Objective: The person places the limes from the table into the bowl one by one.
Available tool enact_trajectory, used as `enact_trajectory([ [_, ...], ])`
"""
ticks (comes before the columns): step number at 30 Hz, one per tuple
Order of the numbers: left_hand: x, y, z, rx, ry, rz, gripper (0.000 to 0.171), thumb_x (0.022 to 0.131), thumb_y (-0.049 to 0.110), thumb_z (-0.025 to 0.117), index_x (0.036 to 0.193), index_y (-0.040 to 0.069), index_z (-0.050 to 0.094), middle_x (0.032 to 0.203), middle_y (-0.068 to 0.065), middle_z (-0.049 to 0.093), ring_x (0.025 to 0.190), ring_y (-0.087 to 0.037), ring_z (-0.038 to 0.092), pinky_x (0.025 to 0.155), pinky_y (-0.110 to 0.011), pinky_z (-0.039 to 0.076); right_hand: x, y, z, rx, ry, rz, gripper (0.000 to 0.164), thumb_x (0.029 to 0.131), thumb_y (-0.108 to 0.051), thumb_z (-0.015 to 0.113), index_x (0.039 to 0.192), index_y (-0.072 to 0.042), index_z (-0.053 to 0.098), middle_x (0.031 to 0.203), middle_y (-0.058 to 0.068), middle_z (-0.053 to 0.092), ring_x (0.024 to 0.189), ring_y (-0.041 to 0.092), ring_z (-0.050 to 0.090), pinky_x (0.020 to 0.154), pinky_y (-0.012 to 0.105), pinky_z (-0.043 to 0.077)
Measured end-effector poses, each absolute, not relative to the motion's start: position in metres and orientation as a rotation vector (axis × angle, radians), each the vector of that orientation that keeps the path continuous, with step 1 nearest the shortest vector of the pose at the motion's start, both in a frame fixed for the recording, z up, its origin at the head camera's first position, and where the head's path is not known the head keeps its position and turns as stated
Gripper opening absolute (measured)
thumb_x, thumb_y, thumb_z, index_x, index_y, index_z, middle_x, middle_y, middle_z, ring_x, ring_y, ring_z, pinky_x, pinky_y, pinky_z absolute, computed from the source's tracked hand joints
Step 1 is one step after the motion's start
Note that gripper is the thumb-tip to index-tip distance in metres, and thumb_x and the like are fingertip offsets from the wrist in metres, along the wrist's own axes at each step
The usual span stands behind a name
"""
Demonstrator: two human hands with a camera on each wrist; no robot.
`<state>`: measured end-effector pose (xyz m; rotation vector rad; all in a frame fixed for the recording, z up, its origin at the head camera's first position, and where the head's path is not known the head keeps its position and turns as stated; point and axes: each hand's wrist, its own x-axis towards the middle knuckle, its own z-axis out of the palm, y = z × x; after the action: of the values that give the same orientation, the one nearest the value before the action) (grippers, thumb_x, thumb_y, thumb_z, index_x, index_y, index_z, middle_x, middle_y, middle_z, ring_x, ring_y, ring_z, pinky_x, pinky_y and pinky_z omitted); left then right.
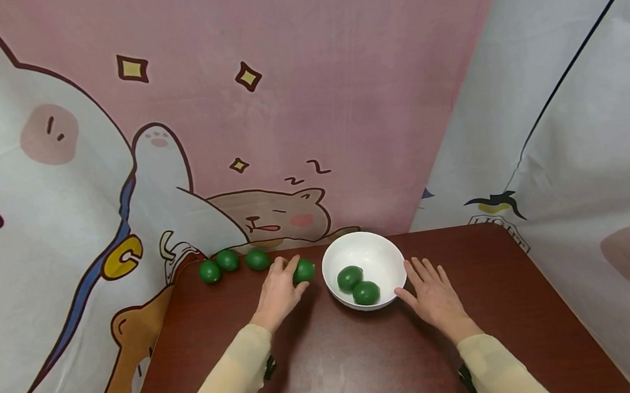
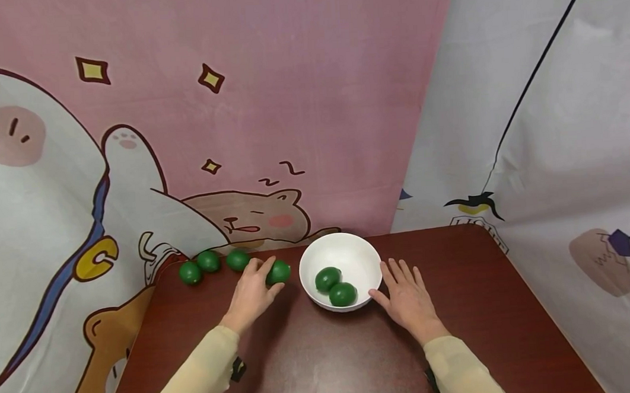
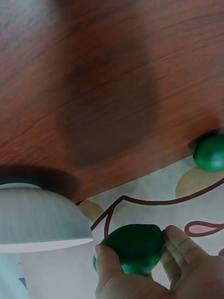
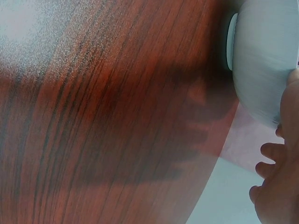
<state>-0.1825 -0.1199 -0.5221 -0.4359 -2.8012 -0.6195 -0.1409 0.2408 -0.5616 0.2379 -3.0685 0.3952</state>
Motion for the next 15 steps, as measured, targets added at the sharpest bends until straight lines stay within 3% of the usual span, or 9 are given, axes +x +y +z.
enact_trajectory([
  [15,-0.186,-0.100,-0.514,-0.459,-2.804,-0.649,0.067,0.085,0.028,0.087,0.143,0.007,0.061,0.116,-0.015,0.057,0.105,-0.032,0.060,0.087,-0.047,0.057,-0.142,0.242,-0.565,0.232,-3.067,0.405,0.083,0.101,-0.057,0.056,0.159,-0.002,0.036,0.162,0.027,0.033,0.152,0.048,0.023,0.122,0.065,0.012],
])
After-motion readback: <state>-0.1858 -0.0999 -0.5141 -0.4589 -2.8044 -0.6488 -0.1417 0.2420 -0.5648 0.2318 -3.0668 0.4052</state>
